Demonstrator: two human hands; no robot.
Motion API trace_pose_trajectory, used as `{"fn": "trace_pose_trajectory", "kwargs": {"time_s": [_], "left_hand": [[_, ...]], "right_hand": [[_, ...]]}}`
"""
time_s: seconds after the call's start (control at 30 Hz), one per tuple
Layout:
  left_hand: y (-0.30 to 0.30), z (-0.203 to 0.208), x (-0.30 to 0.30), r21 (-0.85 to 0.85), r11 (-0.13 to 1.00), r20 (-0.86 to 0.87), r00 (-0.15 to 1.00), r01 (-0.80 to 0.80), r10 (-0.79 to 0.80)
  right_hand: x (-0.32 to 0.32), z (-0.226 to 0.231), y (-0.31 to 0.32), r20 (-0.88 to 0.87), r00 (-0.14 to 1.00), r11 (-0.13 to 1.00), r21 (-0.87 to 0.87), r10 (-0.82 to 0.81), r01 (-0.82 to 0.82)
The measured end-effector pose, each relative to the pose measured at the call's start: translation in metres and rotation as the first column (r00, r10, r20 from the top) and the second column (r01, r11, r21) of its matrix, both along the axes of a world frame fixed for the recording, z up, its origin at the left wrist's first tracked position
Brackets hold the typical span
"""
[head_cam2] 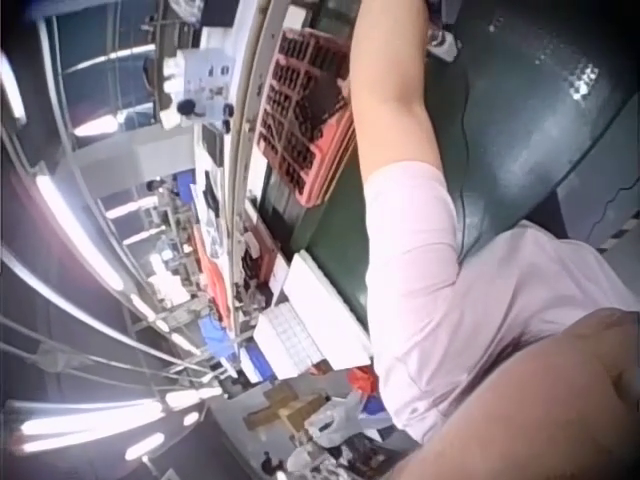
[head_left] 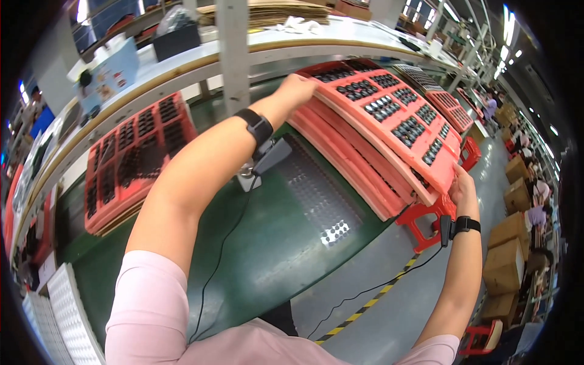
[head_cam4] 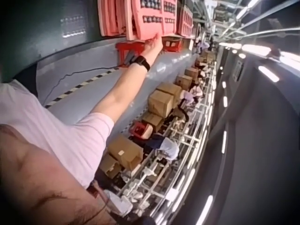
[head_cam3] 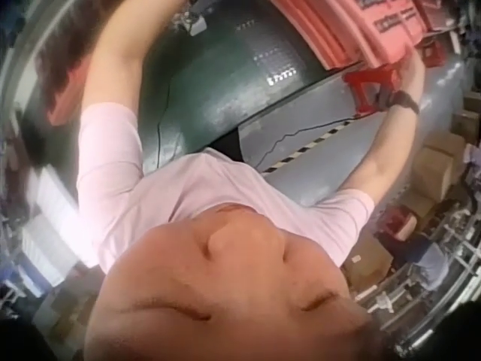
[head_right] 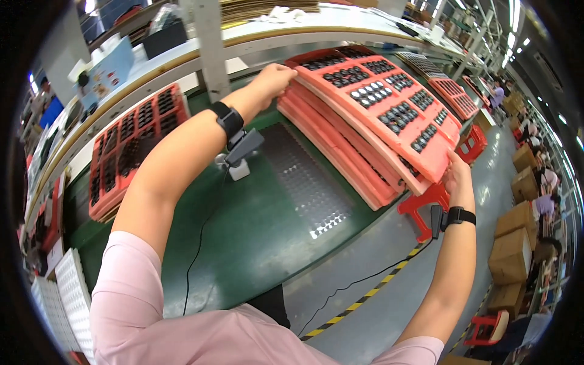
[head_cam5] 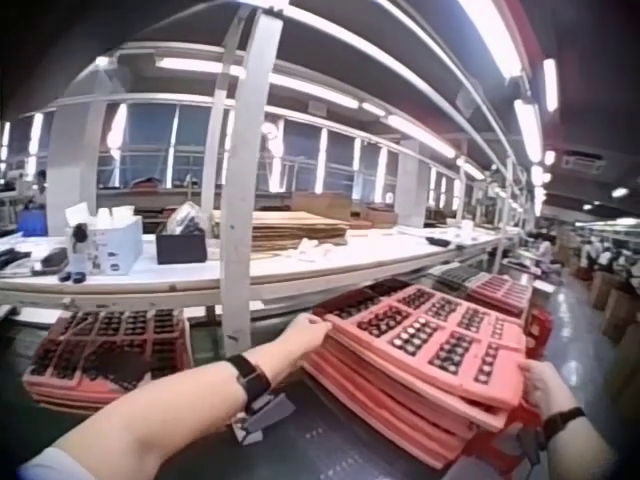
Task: The person peels a sticker from a sheet and applies it to a sensor, then places the sensor into a foam tray. After moving the tray aside, the person wipes the sensors in another tray with a cloth and stacks empty trays on the workbench.
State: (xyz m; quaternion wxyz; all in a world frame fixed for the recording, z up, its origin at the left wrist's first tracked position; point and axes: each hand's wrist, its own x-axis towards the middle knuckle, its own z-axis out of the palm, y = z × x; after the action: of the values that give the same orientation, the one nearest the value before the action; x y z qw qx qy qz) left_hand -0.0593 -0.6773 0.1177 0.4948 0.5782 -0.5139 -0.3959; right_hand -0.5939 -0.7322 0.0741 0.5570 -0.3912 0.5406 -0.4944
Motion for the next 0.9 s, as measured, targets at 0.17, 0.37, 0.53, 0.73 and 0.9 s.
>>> {"fn": "trace_pose_trajectory", "kwargs": {"time_s": [0.17,0.37,0.53,0.73,0.9], "left_hand": [[-0.081,-0.026,0.006,-0.105,0.9,0.061,0.9,-0.424,0.431],[-0.12,-0.029,0.026,0.083,0.977,0.039,0.981,-0.195,0.192],[-0.124,-0.032,0.019,-0.005,0.96,0.003,0.96,-0.281,0.281],[-0.135,-0.042,0.031,-0.003,0.962,-0.052,0.96,-0.275,0.274],[-0.138,-0.043,0.054,0.085,0.964,-0.106,0.96,-0.25,0.258]], "right_hand": [[0.047,0.007,0.009,-0.094,0.994,0.998,-0.012,-0.062,0.061],[0.058,0.024,0.019,-0.156,0.984,0.993,-0.087,-0.091,0.078],[0.059,0.021,0.016,-0.076,0.992,0.991,-0.097,-0.104,0.097],[0.063,0.019,0.005,0.105,0.991,0.99,-0.112,-0.078,0.09],[0.073,0.034,0.018,0.255,0.967,0.995,-0.096,0.008,0.017]]}}
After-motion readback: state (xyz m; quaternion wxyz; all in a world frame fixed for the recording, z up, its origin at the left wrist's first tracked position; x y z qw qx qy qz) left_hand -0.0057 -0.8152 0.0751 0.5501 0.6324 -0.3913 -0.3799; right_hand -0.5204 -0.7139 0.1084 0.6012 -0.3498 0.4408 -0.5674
